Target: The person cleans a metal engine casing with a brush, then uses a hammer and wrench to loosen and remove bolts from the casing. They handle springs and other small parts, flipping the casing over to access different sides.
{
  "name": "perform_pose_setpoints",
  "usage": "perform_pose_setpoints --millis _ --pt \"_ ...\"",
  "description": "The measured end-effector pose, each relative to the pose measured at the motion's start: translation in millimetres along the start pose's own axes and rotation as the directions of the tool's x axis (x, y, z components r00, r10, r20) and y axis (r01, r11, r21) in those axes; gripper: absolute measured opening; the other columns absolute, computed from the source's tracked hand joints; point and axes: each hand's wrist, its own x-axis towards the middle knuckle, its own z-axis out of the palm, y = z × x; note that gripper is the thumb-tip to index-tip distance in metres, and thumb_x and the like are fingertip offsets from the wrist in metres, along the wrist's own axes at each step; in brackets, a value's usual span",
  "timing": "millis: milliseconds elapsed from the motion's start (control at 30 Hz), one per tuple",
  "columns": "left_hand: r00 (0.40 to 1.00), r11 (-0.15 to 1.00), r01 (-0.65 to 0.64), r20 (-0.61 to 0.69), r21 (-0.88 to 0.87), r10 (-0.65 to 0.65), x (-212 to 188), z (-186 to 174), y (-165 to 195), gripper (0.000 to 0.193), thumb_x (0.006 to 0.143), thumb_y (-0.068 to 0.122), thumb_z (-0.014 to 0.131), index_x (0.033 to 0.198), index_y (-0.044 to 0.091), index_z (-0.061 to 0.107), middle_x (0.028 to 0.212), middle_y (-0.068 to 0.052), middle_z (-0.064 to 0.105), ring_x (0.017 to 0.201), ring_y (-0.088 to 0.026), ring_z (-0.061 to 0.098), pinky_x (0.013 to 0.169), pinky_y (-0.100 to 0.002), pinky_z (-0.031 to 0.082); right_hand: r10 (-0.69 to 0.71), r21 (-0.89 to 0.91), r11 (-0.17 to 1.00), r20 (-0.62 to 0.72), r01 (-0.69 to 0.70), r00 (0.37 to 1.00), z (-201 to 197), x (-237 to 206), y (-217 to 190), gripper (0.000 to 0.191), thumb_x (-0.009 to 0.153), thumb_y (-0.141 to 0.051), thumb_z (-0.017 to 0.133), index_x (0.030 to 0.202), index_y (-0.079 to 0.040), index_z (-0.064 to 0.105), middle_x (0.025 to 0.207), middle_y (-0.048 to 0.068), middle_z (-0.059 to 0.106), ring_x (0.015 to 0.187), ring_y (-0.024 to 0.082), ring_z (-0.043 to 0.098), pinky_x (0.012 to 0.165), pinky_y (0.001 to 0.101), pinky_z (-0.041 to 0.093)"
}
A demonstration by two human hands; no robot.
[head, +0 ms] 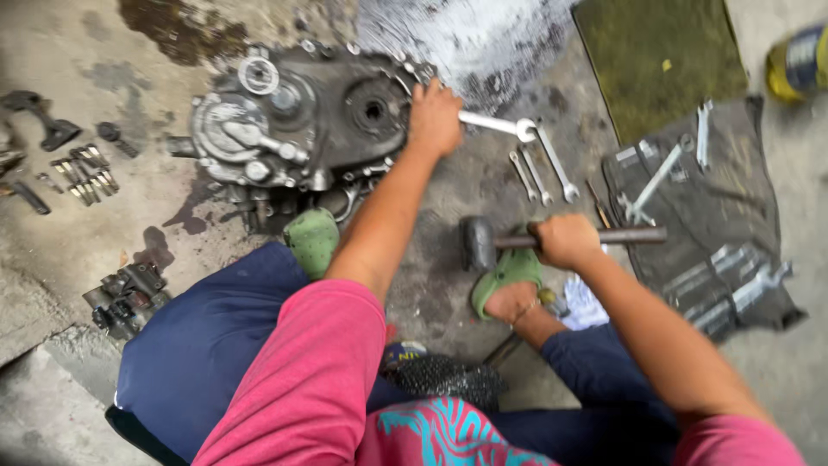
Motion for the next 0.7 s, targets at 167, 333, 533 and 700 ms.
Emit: perform_pose_setpoints --millis 167,333,533,700 --pt "0.981 0.985 -0.067 -0.188 -0.160 0.036 -36.3 -0.4 2.5 0.062 0.081 0.027 0.078 0.136 0.006 0.059 0.138 -0.017 0.055 0.140 -0.037 0.040 0.121 -0.055 0.026 0.277 0.104 0.958 -0.092 -0.267 0.957 30.2 49.4 21.7 0.027 0.092 -0.037 0.065 0.103 -0.015 0.076 0.097 0.019 0.077 0.089 0.037 0.076 0.076 0.0500 0.060" --pt "0.916 0.979 0.029 -0.387 -0.200 -0.106 -81.9 -13.2 -4.0 0.067 0.075 0.026 0.076 0.134 0.001 0.057 0.140 -0.020 0.052 0.139 -0.041 0.038 0.115 -0.057 0.025 0.388 0.507 0.827 -0.200 -0.244 0.900 19.2 71.3 39.3 0.053 0.084 -0.049 0.074 0.112 -0.004 0.067 0.103 0.027 0.072 0.099 0.045 0.069 0.086 0.0522 0.055" --pt "0.911 0.907 0.196 -0.273 -0.373 -0.310 -103.1 -34.0 -0.3 0.041 0.088 0.026 0.071 0.124 0.007 0.064 0.132 -0.014 0.058 0.131 -0.035 0.050 0.111 -0.050 0.041 0.365 0.594 0.778 -0.165 -0.203 0.916 -8.0 59.2 91.7 0.056 0.092 -0.051 0.070 0.118 -0.002 0.069 0.107 0.029 0.072 0.103 0.047 0.068 0.090 0.0519 0.053" --pt "0.957 0.961 -0.044 -0.289 -0.274 -0.038 -66.2 -34.1 54.0 0.048 0.074 0.036 0.072 0.113 0.008 0.067 0.123 -0.014 0.064 0.121 -0.034 0.057 0.101 -0.051 0.042 0.351 0.692 0.695 -0.088 -0.196 0.932 -68.2 34.6 143.7 0.051 0.106 -0.045 0.062 0.117 0.005 0.067 0.093 0.026 0.074 0.082 0.038 0.072 0.076 0.0478 0.054"
